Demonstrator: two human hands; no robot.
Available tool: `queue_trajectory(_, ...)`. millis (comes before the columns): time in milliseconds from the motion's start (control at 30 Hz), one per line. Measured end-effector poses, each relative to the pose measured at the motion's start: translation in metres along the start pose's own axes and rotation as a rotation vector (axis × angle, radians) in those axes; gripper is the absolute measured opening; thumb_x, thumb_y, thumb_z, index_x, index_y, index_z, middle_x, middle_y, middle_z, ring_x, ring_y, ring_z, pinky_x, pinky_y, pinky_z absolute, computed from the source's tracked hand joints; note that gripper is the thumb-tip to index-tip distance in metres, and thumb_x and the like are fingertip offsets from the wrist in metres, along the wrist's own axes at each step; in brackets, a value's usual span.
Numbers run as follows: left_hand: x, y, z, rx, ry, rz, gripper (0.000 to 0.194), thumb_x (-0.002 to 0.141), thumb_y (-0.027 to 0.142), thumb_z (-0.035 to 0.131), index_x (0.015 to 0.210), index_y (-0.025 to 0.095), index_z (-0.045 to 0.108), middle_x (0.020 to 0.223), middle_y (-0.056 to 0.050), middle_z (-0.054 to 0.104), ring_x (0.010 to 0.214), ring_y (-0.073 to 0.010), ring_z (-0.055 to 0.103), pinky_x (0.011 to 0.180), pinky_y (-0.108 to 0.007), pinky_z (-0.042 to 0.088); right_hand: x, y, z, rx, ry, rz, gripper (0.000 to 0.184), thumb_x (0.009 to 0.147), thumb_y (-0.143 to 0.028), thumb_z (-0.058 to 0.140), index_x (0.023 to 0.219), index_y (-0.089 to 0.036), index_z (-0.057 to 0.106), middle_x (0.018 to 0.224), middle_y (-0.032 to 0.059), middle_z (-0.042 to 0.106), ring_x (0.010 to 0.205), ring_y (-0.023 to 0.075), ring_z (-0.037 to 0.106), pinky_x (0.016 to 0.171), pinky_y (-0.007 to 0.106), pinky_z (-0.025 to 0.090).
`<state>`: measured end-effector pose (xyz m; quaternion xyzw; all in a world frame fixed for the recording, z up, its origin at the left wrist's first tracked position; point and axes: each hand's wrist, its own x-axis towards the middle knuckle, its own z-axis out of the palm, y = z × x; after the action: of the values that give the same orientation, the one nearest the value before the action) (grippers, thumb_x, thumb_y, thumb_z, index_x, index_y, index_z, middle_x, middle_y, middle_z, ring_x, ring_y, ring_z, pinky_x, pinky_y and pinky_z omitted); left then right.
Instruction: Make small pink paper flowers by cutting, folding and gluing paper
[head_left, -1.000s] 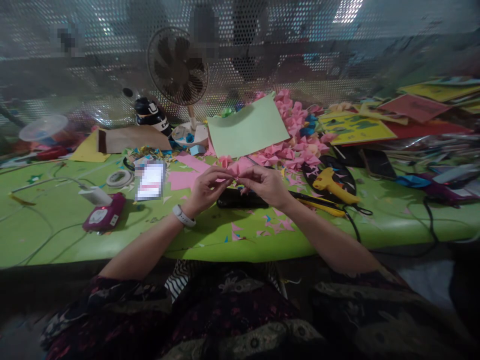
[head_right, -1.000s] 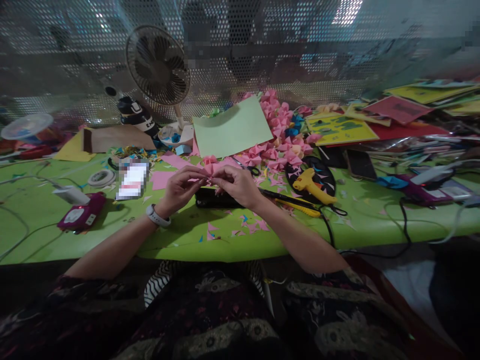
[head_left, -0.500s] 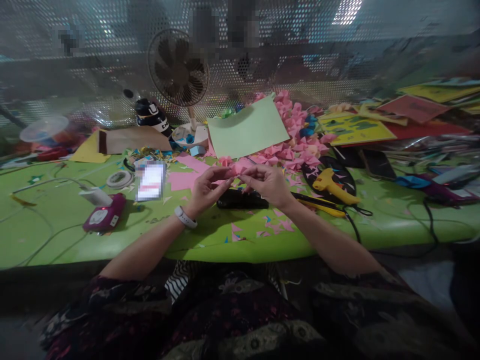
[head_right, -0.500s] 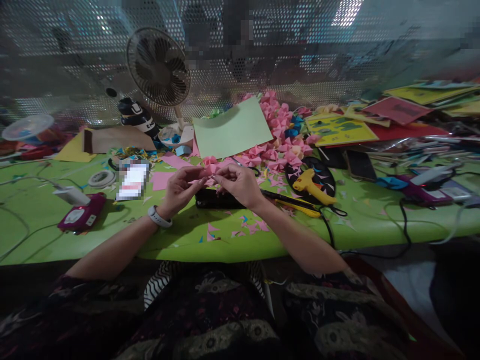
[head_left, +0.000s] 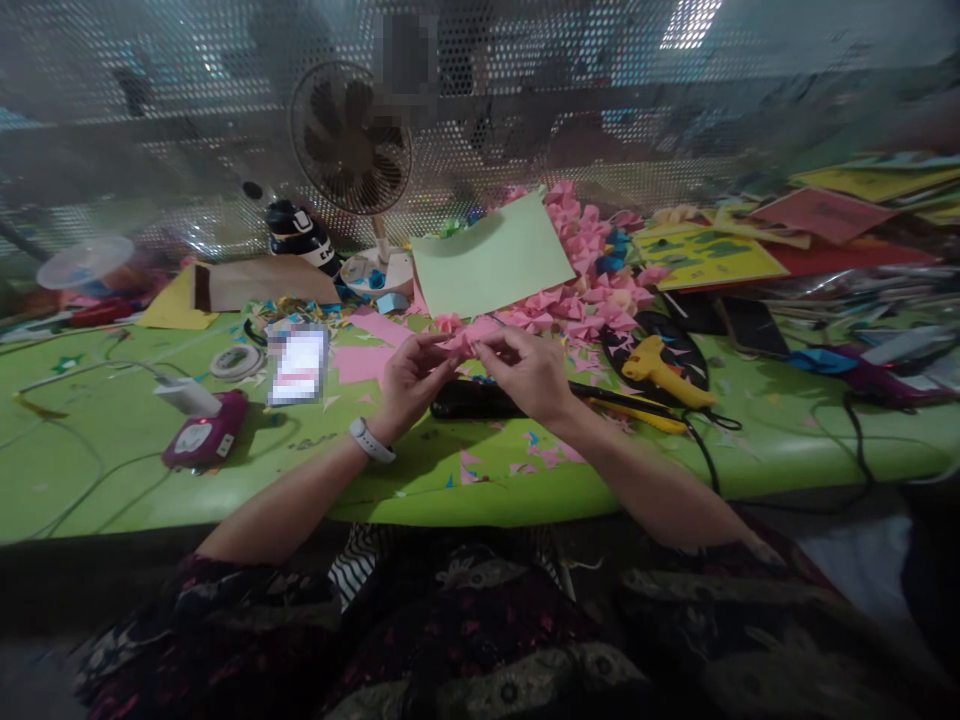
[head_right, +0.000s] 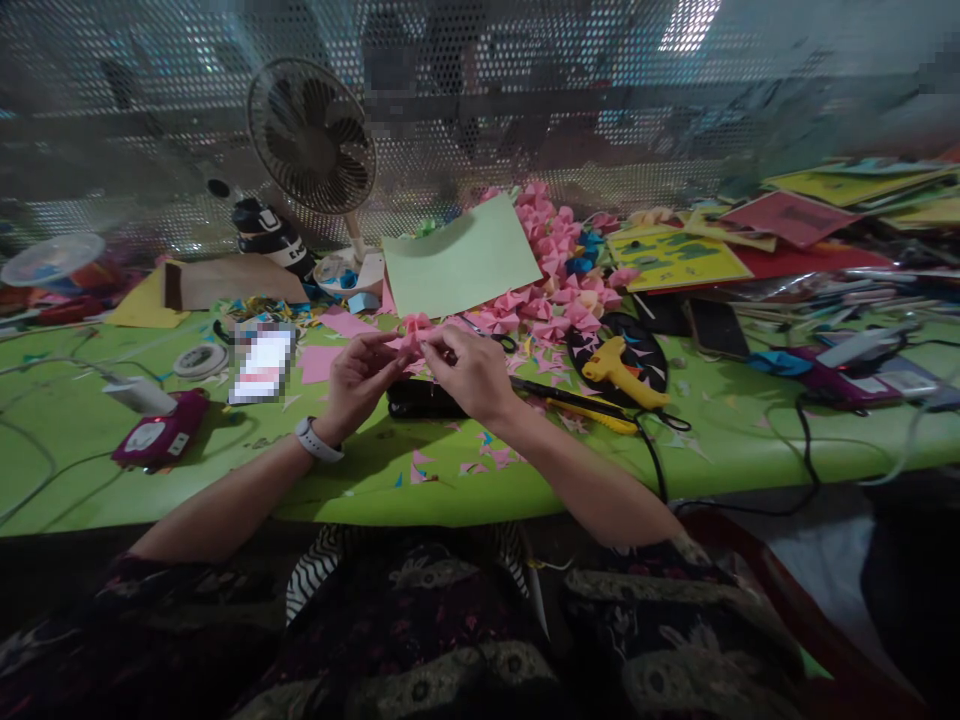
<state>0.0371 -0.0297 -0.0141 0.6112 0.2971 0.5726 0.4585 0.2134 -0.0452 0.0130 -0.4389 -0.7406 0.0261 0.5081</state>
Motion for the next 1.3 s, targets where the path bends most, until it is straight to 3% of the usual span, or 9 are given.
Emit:
queue_trajectory(433,-0.001,0.002,0.001,-0.011,0.004,-0.034,0.039,0.075,0.036,0.081,0.101,0.017,0.059,0.089,-0.004,0.073,0.086,-0.0171,0.074,0.073,-0.028,0.064,0.000,0.004,-0.001,-0.048,-0.007,-0.081,0.013,0.091,-0.022,0.060,0.084,-0.018,0.071,0.072,0.0017,0.071,0.058,0.0120,0.060,0.059,0.024,0.046)
queue_trajectory(933,-0.001,-0.004,-0.002,0.083,0.009,0.052,0.035,0.076,0.039,0.079,0.092,0.017,0.056,0.087,-0.003,0.067,0.085,-0.0162,0.072,0.070,-0.028,0.064,-0.002,0.008,0.001,-0.150,-0.050,-0.068,0.019,0.094,-0.027,0.056,0.082,-0.020,0.070,0.076,0.0040,0.074,0.060,0.0144,0.061,0.059,0.027,0.044)
queue_trajectory(1300,-0.002,-0.010,-0.002,0.322,0.050,0.212,0.027,0.082,0.038,0.074,0.092,0.017,0.060,0.089,-0.003,0.068,0.080,-0.0135,0.073,0.063,-0.020,0.059,-0.003,0.008,0.000,-0.196,-0.094,-0.111,0.021,0.096,-0.028,0.053,0.087,-0.019,0.070,0.080,0.0054,0.075,0.066,0.0155,0.066,0.062,0.027,0.045)
